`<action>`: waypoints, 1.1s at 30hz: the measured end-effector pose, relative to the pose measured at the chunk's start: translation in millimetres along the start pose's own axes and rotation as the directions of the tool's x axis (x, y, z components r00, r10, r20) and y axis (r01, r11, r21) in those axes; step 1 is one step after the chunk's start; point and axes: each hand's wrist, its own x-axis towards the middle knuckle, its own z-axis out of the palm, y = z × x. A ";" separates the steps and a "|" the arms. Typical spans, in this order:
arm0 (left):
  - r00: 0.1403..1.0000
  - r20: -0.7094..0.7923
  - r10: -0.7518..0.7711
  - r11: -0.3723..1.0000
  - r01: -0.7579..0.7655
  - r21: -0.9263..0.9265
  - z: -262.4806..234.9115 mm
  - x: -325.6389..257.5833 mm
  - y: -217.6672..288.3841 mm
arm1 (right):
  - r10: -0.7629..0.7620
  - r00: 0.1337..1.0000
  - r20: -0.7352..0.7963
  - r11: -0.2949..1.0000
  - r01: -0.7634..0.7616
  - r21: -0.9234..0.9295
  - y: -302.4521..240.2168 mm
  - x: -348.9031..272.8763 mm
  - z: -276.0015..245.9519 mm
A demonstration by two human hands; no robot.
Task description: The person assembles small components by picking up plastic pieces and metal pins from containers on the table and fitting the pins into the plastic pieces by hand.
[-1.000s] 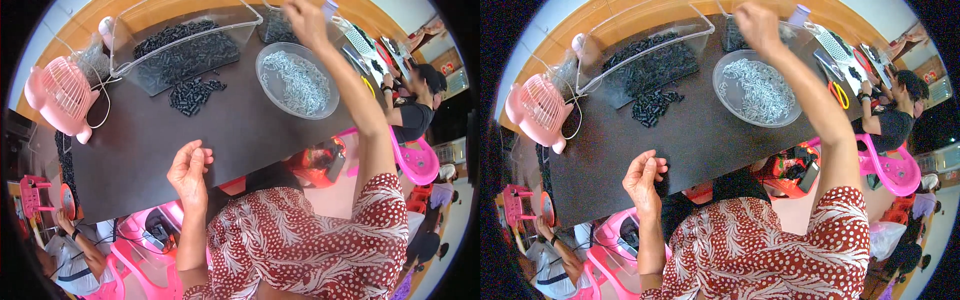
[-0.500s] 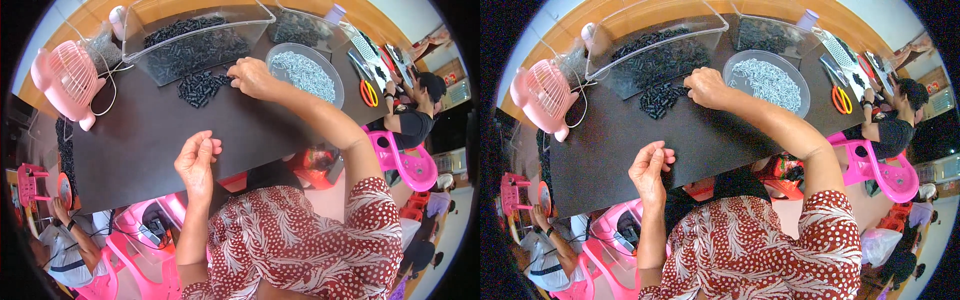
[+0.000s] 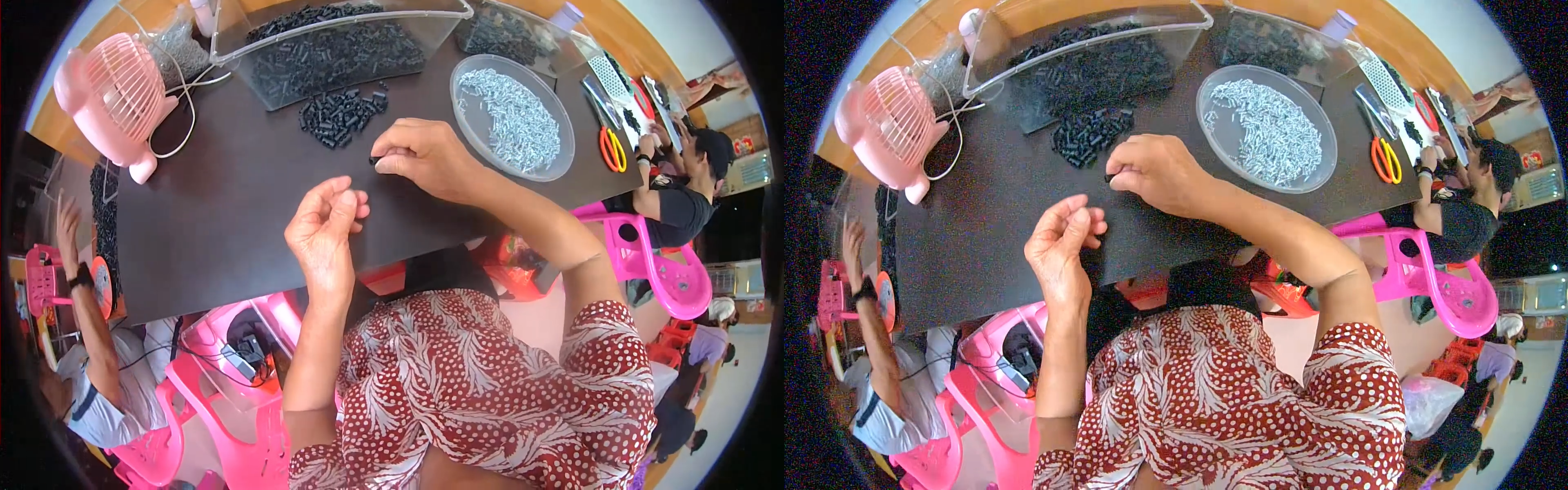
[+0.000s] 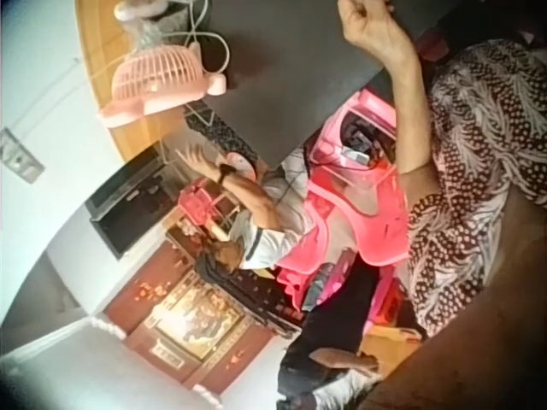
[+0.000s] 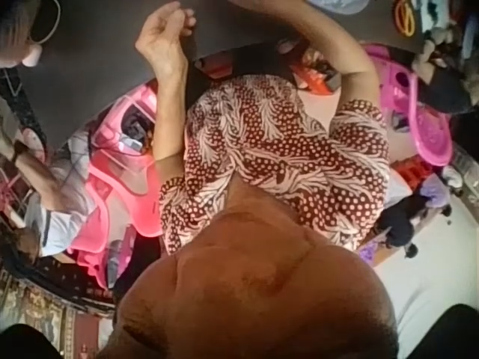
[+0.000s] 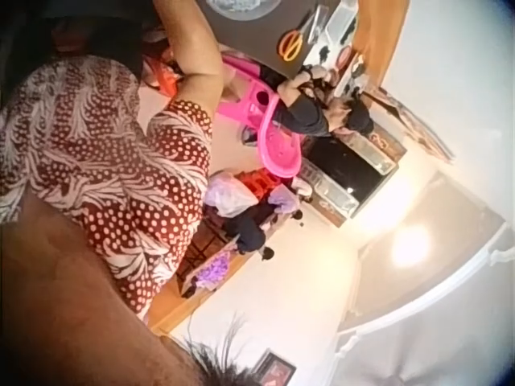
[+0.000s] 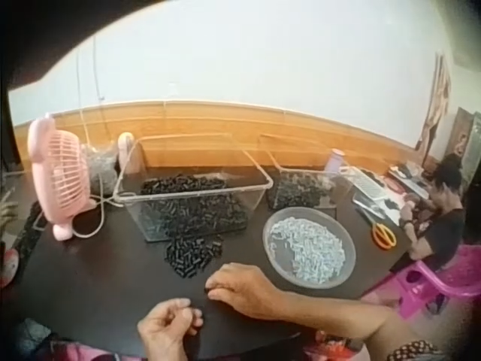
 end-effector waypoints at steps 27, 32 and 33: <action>0.992 0.082 -0.093 0.946 0.114 -0.304 2.6 4.9 1.8 | 0.136 0.956 -0.261 0.924 -0.027 0.380 -36.1 -24.8 34.3; 0.973 0.173 -0.155 0.931 0.202 -0.303 4.9 1.9 -0.1 | 0.109 0.953 -0.283 0.952 -0.018 0.306 -34.9 -34.0 27.3; 0.968 0.177 -0.180 0.926 0.227 -0.301 5.5 1.0 -2.4 | 0.160 0.957 -0.240 0.933 -0.068 0.353 -33.4 -36.3 26.9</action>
